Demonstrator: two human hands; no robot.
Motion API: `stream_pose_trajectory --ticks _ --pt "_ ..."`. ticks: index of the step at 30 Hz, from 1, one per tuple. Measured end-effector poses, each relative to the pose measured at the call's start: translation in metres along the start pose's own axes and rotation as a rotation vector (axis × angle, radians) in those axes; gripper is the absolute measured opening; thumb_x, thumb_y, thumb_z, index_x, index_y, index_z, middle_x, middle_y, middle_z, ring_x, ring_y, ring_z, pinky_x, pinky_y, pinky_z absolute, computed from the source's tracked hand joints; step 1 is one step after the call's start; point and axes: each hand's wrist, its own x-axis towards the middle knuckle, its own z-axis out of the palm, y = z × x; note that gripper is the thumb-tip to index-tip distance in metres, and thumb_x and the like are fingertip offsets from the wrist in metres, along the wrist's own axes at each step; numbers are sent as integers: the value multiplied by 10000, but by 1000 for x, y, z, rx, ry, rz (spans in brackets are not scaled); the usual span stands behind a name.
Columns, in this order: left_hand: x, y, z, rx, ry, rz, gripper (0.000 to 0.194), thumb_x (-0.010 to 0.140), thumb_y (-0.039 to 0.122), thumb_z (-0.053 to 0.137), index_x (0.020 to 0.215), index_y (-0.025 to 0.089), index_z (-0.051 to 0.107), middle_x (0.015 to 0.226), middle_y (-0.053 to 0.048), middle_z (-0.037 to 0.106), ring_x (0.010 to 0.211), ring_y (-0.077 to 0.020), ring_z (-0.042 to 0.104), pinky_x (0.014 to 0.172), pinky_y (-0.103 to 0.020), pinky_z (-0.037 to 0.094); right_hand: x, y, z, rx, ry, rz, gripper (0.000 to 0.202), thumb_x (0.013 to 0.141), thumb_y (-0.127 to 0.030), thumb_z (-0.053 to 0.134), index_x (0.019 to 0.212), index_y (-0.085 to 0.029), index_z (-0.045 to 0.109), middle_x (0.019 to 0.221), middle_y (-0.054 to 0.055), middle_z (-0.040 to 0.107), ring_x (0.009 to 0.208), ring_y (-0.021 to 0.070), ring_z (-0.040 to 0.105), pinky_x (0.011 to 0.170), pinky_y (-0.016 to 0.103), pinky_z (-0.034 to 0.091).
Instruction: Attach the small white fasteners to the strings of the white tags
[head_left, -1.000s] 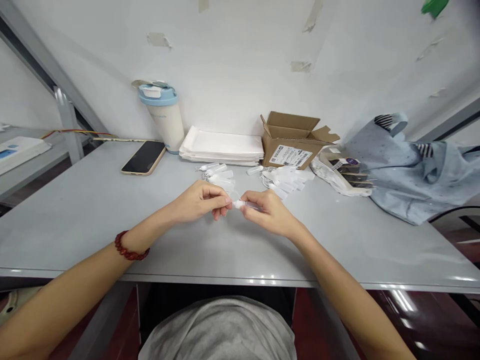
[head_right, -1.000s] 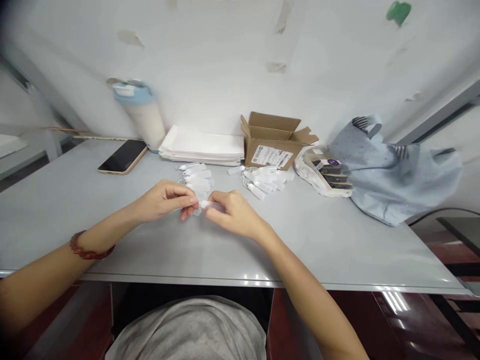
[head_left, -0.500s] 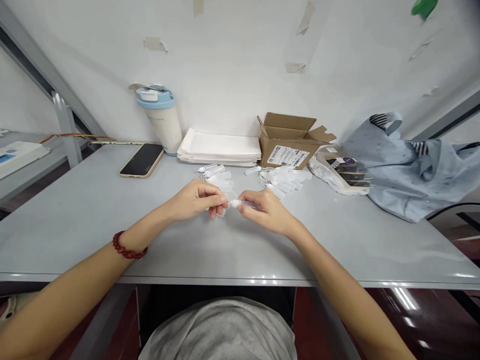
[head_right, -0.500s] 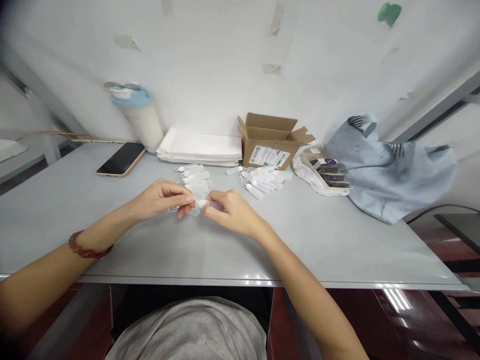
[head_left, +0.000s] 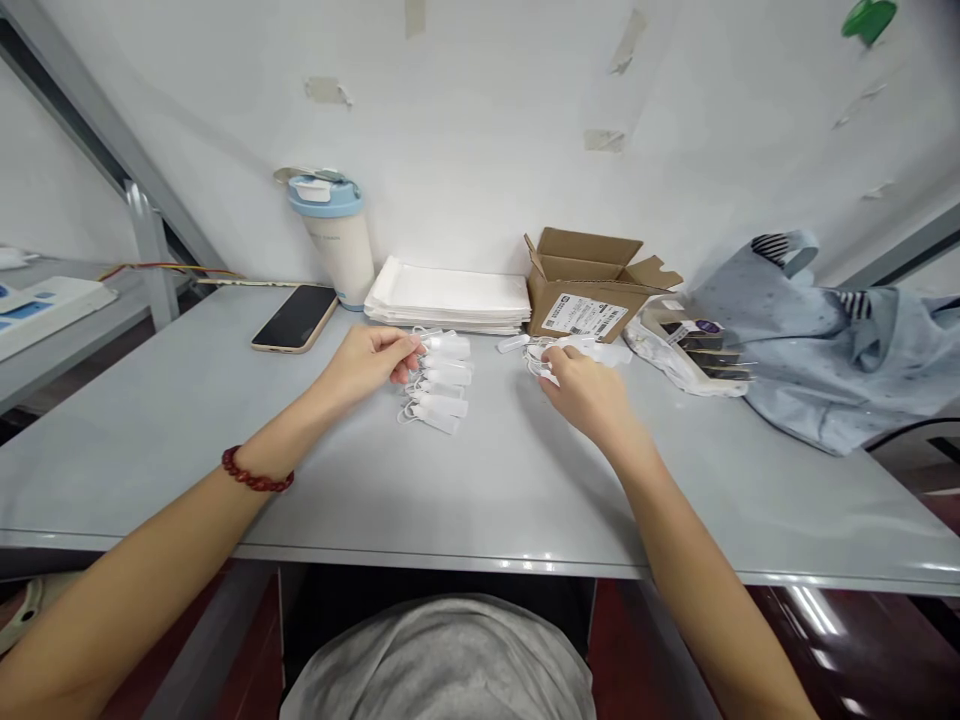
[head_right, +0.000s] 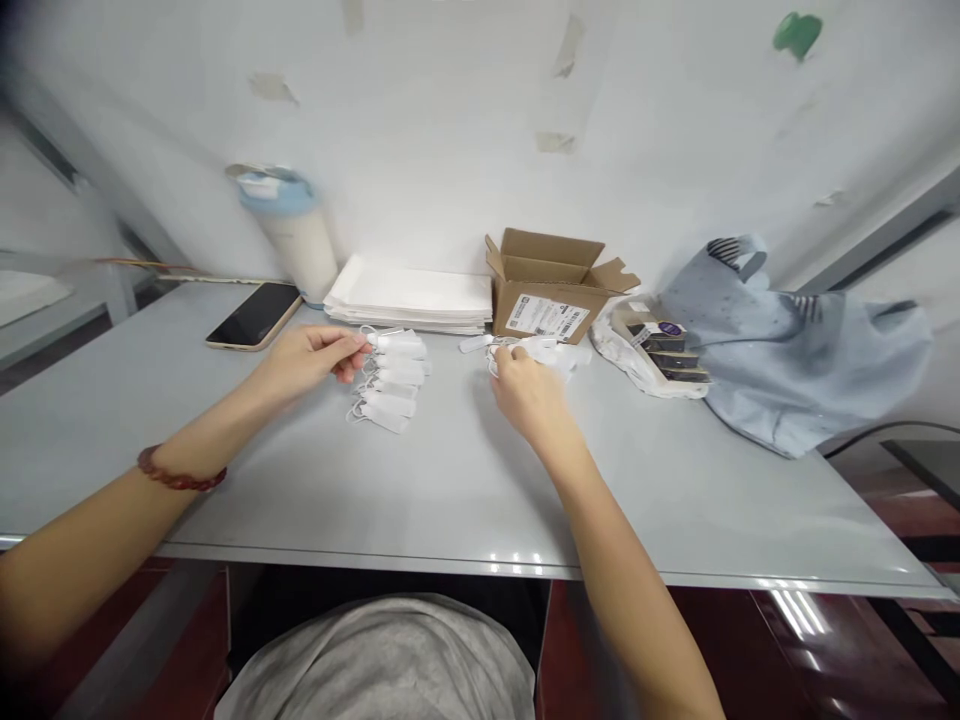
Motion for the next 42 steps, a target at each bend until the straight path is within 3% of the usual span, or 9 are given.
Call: stream_pose_trajectory --ticks 4,11,20,25,28,33,38,42 --pt "6 -10 2 55 -80 -81 268 807 347 572 710 115 665 598 -16 611 458 -96 535 444 -205 394 1 4 -1 -173 -45 65 243 895 -224 490 1113 -139 558 1071 141 634 882 263 648 596 290 394" --pt "5 -16 1 279 10 -48 325 793 417 574 649 133 639 538 -2 600 436 -115 539 482 -223 430 0 2 1 -203 -104 55 196 904 -199 475 1022 -115 608 971 146 652 891 272 659 605 296 418" --pt "0 -7 0 339 167 49 335 803 381 544 567 154 611 495 -12 595 411 -123 531 446 -209 416 0 -2 4 -82 -153 -23 162 864 -169 545 976 -103 641 993 202 661 928 300 644 625 312 417" --pt "-4 1 0 330 172 63 335 815 383 543 586 150 618 501 -2 588 425 -117 532 475 -211 423 -1 -3 5 71 -173 -77 154 873 -183 515 946 -122 636 990 174 674 873 269 641 617 296 385" --pt "-9 5 4 285 106 50 340 821 396 546 597 149 612 518 1 582 442 -115 532 483 -214 430 -2 -6 5 211 -71 -152 178 879 -195 481 945 -122 629 963 147 675 837 235 623 649 291 396" --pt "-15 9 10 144 -129 67 297 833 399 558 735 132 642 624 -12 609 493 -105 542 511 -220 442 -7 -12 1 597 201 -331 220 884 -243 476 1011 -135 619 908 88 659 812 185 589 651 267 418" --pt "-20 14 14 58 -333 75 296 854 358 535 1000 128 649 710 -29 628 522 -113 545 481 -230 416 -14 -19 -5 887 143 -339 213 895 -271 486 990 -161 642 861 52 657 776 152 582 591 235 415" --pt "-23 16 16 11 -370 75 311 855 360 545 1037 130 648 747 -36 641 529 -106 539 482 -229 413 -16 -22 -6 946 113 -358 215 892 -268 489 980 -157 651 856 50 664 777 152 588 611 240 423"
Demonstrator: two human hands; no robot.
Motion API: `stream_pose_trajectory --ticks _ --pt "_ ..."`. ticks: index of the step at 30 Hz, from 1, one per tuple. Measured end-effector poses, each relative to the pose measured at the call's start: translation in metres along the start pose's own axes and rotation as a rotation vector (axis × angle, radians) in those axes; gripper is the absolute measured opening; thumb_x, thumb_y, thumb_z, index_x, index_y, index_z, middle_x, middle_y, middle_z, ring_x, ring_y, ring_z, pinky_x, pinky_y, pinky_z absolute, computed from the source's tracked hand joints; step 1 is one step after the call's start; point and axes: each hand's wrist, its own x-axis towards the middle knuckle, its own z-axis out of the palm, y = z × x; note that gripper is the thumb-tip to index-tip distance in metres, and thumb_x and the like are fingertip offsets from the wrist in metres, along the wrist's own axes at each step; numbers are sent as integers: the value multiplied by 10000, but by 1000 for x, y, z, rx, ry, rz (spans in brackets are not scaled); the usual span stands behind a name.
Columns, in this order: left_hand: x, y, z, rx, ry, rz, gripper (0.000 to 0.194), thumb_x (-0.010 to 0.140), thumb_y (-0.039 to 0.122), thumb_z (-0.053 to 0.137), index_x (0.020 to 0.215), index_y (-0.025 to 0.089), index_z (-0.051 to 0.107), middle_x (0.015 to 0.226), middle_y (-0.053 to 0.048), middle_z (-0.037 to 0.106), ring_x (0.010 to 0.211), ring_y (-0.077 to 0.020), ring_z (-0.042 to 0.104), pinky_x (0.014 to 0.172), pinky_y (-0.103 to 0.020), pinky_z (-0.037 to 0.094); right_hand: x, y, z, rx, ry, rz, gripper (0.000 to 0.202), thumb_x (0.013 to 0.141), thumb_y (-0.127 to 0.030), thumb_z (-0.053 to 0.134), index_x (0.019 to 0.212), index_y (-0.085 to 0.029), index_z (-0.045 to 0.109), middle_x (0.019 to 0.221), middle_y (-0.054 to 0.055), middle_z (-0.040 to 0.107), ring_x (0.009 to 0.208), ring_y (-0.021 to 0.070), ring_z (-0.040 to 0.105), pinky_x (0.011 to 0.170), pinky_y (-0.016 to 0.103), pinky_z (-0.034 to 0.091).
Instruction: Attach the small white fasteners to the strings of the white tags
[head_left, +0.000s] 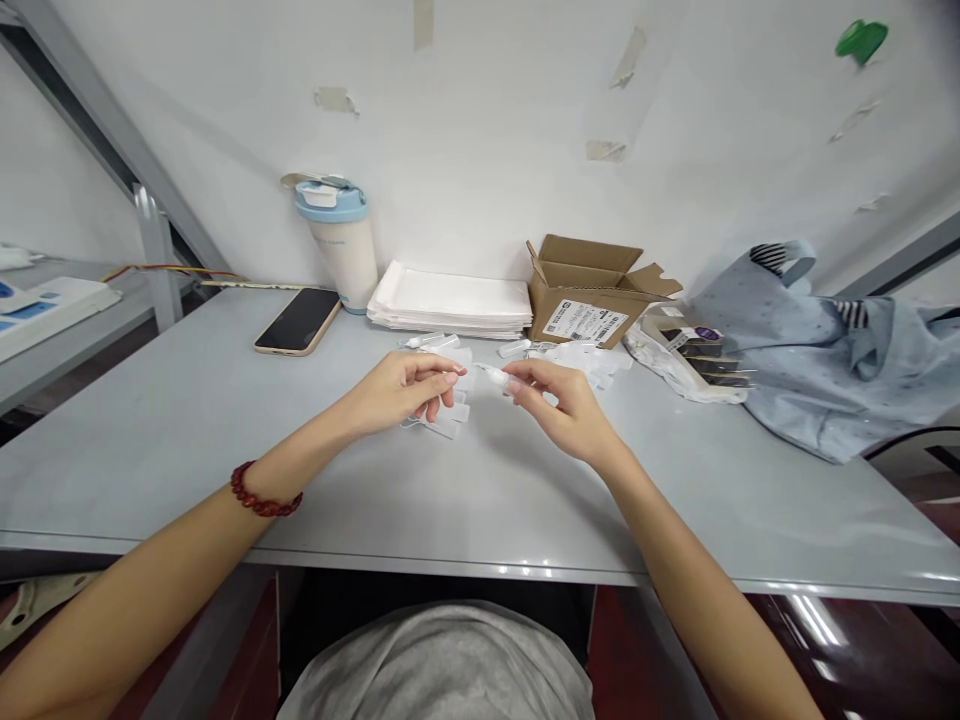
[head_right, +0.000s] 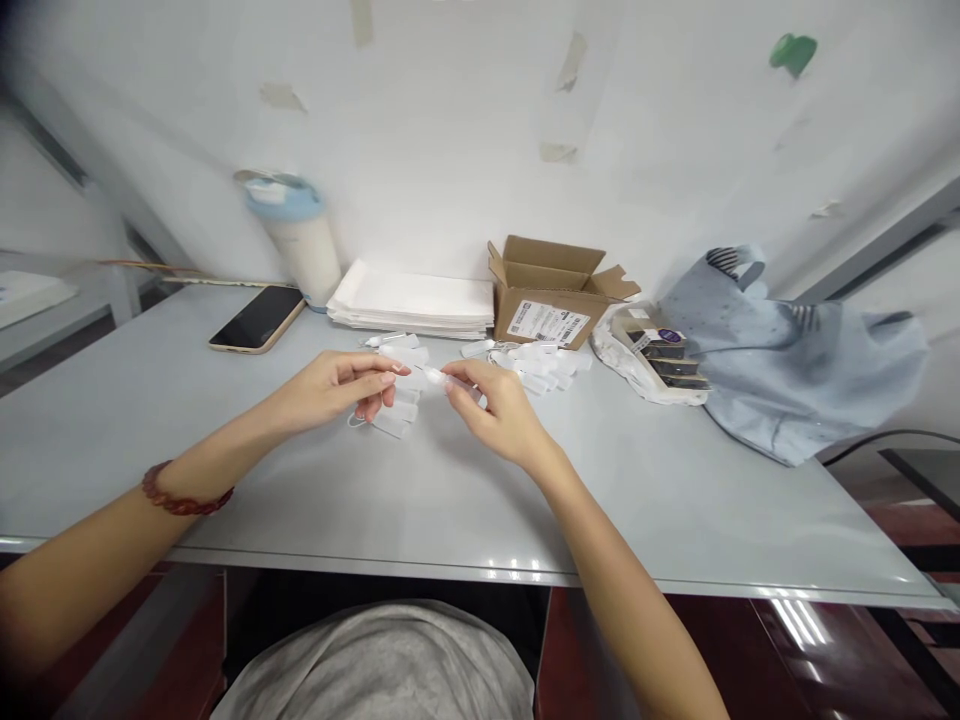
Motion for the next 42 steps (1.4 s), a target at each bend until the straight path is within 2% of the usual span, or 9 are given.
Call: stream_pose_trajectory --ticks 4,9,15,22,31,42 --pt "-1 2 1 6 10 41 256 845 364 569 937 144 662 725 -26 639 535 -104 536 485 -221 405 0 -1 1 -13 -2 1 222 892 -258 470 949 -152 656 830 54 670 757 154 594 595 239 415" --pt "-3 2 2 125 16 23 273 858 375 553 736 147 643 547 12 552 503 -98 487 477 -210 361 0 -4 0 -2 15 32 229 887 -237 454 913 -146 662 789 45 660 728 146 593 608 242 423" --pt "-4 4 4 141 -72 56 250 860 365 547 757 157 642 562 14 563 534 -106 509 528 -216 403 0 -3 -1 11 38 54 231 887 -245 444 888 -151 655 695 17 616 655 130 564 593 241 417" --pt "-4 6 5 102 -51 36 228 848 339 566 729 158 636 565 18 583 521 -99 524 528 -211 429 -1 -4 1 46 38 75 224 877 -257 453 867 -156 652 730 26 627 664 132 561 559 233 406" --pt "-3 5 5 44 -107 51 257 879 323 540 721 149 643 541 21 574 534 -93 525 557 -206 429 -3 -8 6 116 -20 82 207 877 -255 465 875 -155 647 683 3 591 633 115 542 569 227 417" --pt "-3 6 6 -12 -132 54 254 875 330 546 727 139 625 580 17 586 528 -90 529 548 -214 437 -2 -7 6 104 0 64 199 867 -240 470 855 -153 648 657 -7 586 603 105 526 543 221 392"
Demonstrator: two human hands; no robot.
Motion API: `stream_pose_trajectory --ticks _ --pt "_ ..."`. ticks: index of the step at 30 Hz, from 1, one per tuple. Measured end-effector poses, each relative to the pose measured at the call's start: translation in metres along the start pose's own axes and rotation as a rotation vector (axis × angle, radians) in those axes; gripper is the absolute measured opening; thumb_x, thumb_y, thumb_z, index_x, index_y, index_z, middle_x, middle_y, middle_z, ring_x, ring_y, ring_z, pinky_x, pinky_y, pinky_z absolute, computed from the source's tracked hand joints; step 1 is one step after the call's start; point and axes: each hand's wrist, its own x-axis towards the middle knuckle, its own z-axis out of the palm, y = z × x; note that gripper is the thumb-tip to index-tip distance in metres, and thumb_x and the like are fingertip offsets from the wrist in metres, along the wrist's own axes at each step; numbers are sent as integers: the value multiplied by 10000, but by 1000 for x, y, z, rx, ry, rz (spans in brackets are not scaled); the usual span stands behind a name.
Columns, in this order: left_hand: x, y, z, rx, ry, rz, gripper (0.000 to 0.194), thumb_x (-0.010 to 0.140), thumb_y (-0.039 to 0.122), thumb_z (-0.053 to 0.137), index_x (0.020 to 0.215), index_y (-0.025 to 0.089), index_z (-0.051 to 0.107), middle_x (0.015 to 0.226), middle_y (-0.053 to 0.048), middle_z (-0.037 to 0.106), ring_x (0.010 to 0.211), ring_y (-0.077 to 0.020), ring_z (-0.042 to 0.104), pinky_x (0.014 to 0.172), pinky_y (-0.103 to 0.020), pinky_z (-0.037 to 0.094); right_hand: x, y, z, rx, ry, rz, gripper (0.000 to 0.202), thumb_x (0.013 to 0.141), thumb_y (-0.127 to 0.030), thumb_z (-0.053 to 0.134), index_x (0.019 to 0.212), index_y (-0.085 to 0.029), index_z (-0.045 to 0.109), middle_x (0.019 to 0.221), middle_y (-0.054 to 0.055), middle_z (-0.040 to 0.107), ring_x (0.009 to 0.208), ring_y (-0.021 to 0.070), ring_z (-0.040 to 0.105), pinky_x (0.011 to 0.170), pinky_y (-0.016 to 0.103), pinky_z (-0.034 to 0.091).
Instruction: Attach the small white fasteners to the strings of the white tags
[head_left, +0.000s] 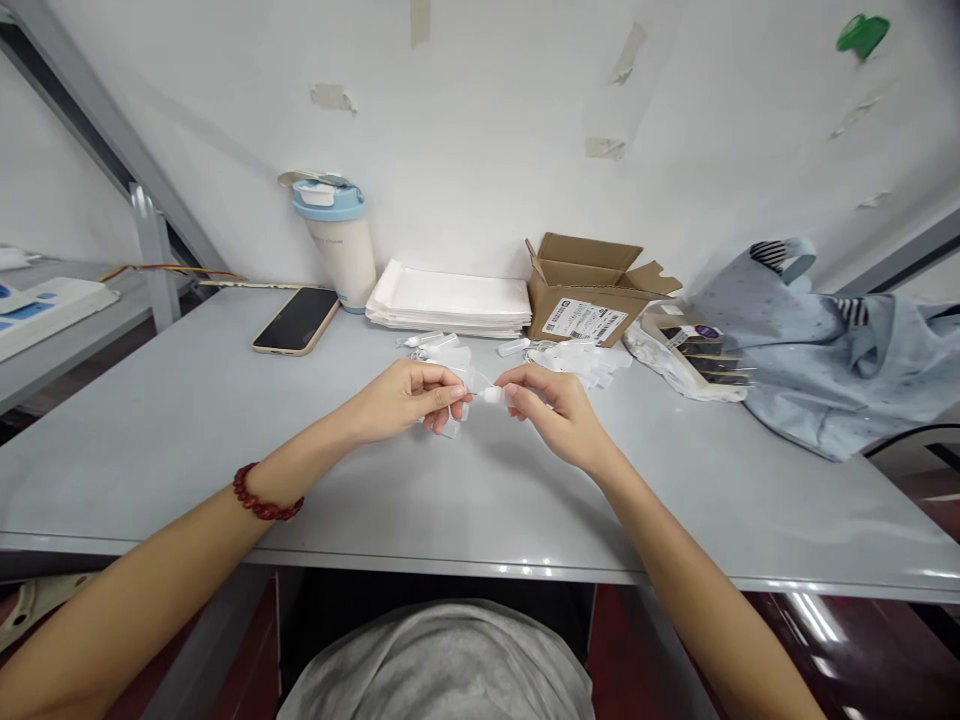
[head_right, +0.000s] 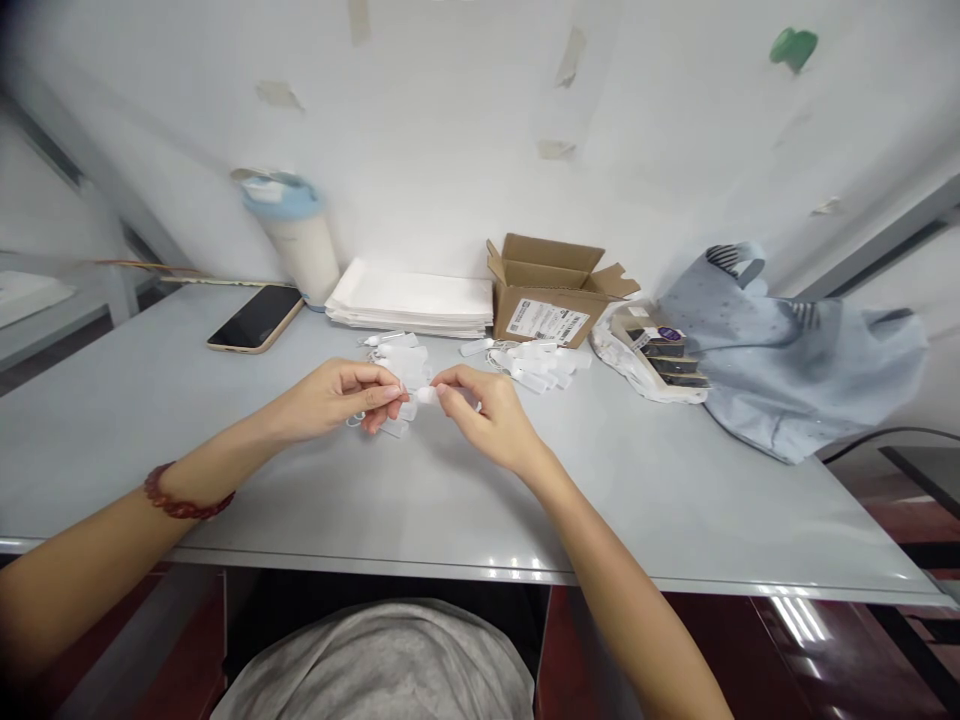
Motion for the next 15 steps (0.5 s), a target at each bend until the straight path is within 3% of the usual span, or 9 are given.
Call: stream_pose_trajectory --ticks 9,15 --pt "-1 -2 0 15 -11 2 259 884 320 543 724 133 625 560 27 572 526 -83 524 543 -203 417 0 -2 1 -52 -11 -17 174 857 -218 477 831 -158 639 724 10 634 643 116 545 545 228 380" --pt "-4 1 7 27 65 -3 264 877 311 547 698 130 617 549 25 570 515 -79 524 543 -203 402 -1 -4 5 -85 41 -70 142 853 -215 483 823 -171 614 760 15 645 695 130 566 591 240 407"
